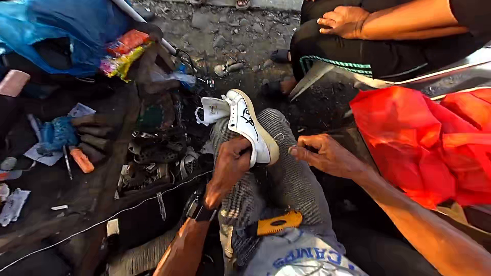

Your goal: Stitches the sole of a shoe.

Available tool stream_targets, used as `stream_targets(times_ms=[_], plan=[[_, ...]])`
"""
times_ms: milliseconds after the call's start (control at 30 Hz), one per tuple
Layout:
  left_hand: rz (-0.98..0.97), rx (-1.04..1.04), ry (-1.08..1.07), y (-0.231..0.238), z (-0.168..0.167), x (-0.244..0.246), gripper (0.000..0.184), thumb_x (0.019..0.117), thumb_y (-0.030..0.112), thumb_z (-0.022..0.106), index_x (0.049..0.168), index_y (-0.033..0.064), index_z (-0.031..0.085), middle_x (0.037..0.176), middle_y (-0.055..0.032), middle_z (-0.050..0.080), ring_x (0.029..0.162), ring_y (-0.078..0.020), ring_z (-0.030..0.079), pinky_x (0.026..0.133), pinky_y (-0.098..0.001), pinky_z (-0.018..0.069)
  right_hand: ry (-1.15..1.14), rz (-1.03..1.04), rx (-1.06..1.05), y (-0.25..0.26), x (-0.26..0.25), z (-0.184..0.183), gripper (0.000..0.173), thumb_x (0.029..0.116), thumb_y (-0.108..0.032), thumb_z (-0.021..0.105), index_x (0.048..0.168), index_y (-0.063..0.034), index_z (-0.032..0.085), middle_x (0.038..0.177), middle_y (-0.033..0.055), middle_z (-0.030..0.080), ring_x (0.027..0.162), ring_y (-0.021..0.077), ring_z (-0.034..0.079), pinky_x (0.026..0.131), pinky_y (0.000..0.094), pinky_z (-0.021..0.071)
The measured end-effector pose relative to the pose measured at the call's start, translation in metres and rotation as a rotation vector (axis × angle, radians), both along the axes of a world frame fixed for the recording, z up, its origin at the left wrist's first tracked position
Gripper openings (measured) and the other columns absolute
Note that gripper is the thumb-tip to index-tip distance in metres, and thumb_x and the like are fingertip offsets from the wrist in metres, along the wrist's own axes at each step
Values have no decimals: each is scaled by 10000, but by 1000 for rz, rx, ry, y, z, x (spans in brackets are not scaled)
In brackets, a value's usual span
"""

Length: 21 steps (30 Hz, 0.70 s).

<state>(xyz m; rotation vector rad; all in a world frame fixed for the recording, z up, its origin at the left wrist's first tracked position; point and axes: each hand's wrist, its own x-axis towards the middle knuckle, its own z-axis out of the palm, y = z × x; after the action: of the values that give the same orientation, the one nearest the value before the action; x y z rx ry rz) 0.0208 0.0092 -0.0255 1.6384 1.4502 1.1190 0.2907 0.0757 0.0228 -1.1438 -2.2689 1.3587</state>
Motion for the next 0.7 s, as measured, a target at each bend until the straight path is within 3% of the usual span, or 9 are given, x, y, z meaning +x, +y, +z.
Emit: stream_targets(times_ms=[67, 133, 200, 267, 333, 433, 500, 600, 700], plan=[[-1, -24, -18, -3, -2, -2, 200, 942, 77, 574, 872, 77, 761, 863, 4, 727, 849, -44, 682, 801, -286, 576, 153, -42, -33, -11, 2, -9, 391, 1093, -360, 472, 974, -57, 688, 805, -35, 671, 641, -23, 572, 602, 176, 495], [-9, -23, -61, -4, -3, -2, 194, 938, 67, 574, 878, 71, 759, 866, 11, 725, 852, -27, 679, 803, -258, 574, 262, -110, 13, -20, 2, -14, 352, 1101, -278, 470, 1109, -18, 707, 926, -3, 707, 679, -30, 587, 616, 153, 509], [-20, -12, -90, -3, -3, -3, 186, 939, 56, 579, 889, 64, 758, 883, 5, 726, 867, -29, 681, 811, -243, 574, 326, -199, 117, -23, -5, -18, 302, 1054, -270, 582, 1170, -15, 694, 1037, 16, 706, 772, -26, 599, 683, 153, 517], [-28, -18, -108, -3, -2, -2, 186, 937, 46, 578, 894, 58, 758, 894, -1, 725, 884, -33, 678, 823, -235, 568, 334, -266, 157, -21, -18, -25, 344, 980, -299, 694, 1197, -31, 689, 1071, 19, 678, 786, -16, 546, 692, 166, 465], [-60, -36, -141, -2, 1, -2, 181, 946, 31, 576, 920, 40, 755, 912, -6, 724, 908, -38, 672, 849, -227, 559, 384, -254, 62, -15, -32, -27, 257, 980, -274, 689, 1113, -60, 738, 1079, 7, 688, 889, 11, 615, 764, 189, 525], [-136, -51, -178, 3, 7, -9, 171, 968, 16, 562, 984, 7, 733, 973, -26, 724, 963, -45, 673, 908, -242, 554, 702, -211, -220, -13, -43, -17, 234, 1048, -234, 549, 950, -86, 702, 952, -56, 670, 667, -46, 543, 566, 133, 457], [-162, -78, -208, 0, 8, -11, 178, 975, 17, 558, 1011, 1, 731, 996, -25, 727, 981, -41, 673, 926, -245, 554, 839, -205, -320, -21, -34, -9, 281, 1051, -304, 529, 892, -143, 695, 850, -90, 657, 610, -45, 520, 533, 135, 430], [-155, -58, -299, -2, 9, -3, 160, 950, 5, 571, 953, -12, 730, 929, -18, 734, 910, -24, 682, 872, -250, 575, 850, -162, -256, -32, -19, 1, 305, 1035, -410, 554, 842, -203, 668, 788, -117, 598, 627, -43, 517, 560, 138, 436], [-147, 8, -326, 1, 5, -5, 145, 933, -12, 584, 909, -23, 726, 902, -59, 729, 890, -72, 689, 853, -291, 581, 807, -161, -279, -30, -19, -6, 185, 977, -405, 658, 919, -230, 675, 817, -122, 595, 601, -54, 506, 509, 121, 429]])
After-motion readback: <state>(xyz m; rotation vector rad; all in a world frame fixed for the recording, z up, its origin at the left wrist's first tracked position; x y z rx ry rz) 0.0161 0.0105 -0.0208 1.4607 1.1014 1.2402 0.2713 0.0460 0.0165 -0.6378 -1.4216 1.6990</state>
